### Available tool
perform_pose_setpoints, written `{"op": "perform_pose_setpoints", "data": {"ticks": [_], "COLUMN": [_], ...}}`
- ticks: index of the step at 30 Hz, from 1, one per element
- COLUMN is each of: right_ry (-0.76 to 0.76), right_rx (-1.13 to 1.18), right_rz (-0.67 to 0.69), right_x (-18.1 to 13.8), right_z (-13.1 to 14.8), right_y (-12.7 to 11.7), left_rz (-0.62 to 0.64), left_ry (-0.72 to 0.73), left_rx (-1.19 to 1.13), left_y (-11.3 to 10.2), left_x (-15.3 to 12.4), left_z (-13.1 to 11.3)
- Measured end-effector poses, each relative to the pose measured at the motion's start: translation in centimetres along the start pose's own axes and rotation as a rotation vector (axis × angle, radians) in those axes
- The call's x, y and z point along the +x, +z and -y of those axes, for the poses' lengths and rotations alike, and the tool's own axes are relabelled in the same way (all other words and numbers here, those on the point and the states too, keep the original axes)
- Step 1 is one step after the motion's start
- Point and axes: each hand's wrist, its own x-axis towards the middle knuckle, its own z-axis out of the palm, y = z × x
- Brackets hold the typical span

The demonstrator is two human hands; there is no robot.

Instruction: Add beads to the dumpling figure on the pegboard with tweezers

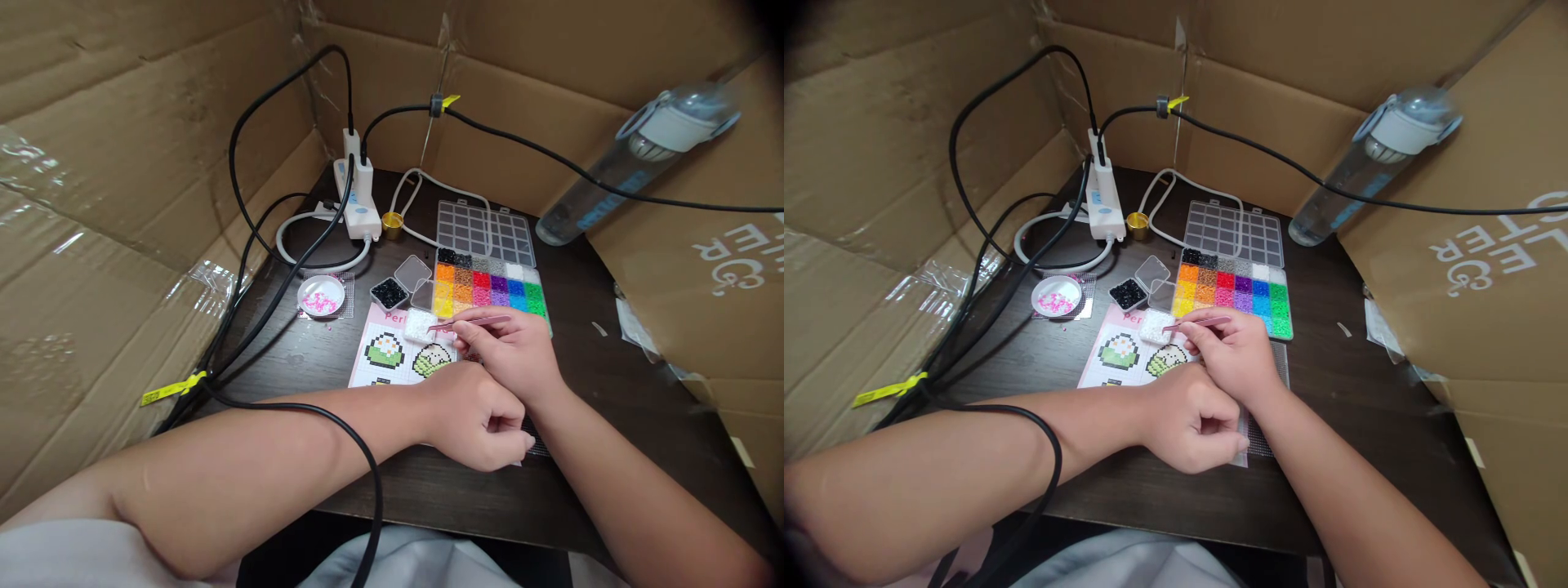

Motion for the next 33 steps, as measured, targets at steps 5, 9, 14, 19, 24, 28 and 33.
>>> {"op": "perform_pose_setpoints", "data": {"ticks": [5, 9, 14, 19, 24, 28, 33], "right_ry": [0.0, 0.011, 0.0, -0.006, -0.014, -0.004, -0.003], "right_rx": [0.01, 0.013, 0.023, 0.023, 0.003, 0.016, 0.026], "right_rz": [-0.003, -0.023, -0.008, 0.003, 0.007, 0.0, 0.002], "right_x": [-0.05, -0.07, 0.1, 0.12, 0.05, 0.09, 0.12], "right_z": [0.09, 0.15, 0.05, -0.02, -0.12, -0.14, 0.04], "right_y": [0.01, 0.06, 0.11, 0.02, -0.11, -0.05, 0.04], "left_rz": [-0.006, -0.012, -0.015, -0.011, -0.007, -0.001, -0.013], "left_ry": [-0.01, 0.002, 0.006, 0.008, 0.002, -0.016, -0.001], "left_rx": [-0.002, -0.007, -0.012, -0.012, -0.011, -0.008, -0.011], "left_y": [0.1, 0.12, 0.14, 0.24, 0.19, 0.13, 0.16], "left_x": [-0.04, -0.08, -0.08, 0.0, 0.02, 0.0, -0.08], "left_z": [0.03, 0.05, 0.1, 0.3, 0.3, 0.18, 0.17]}}
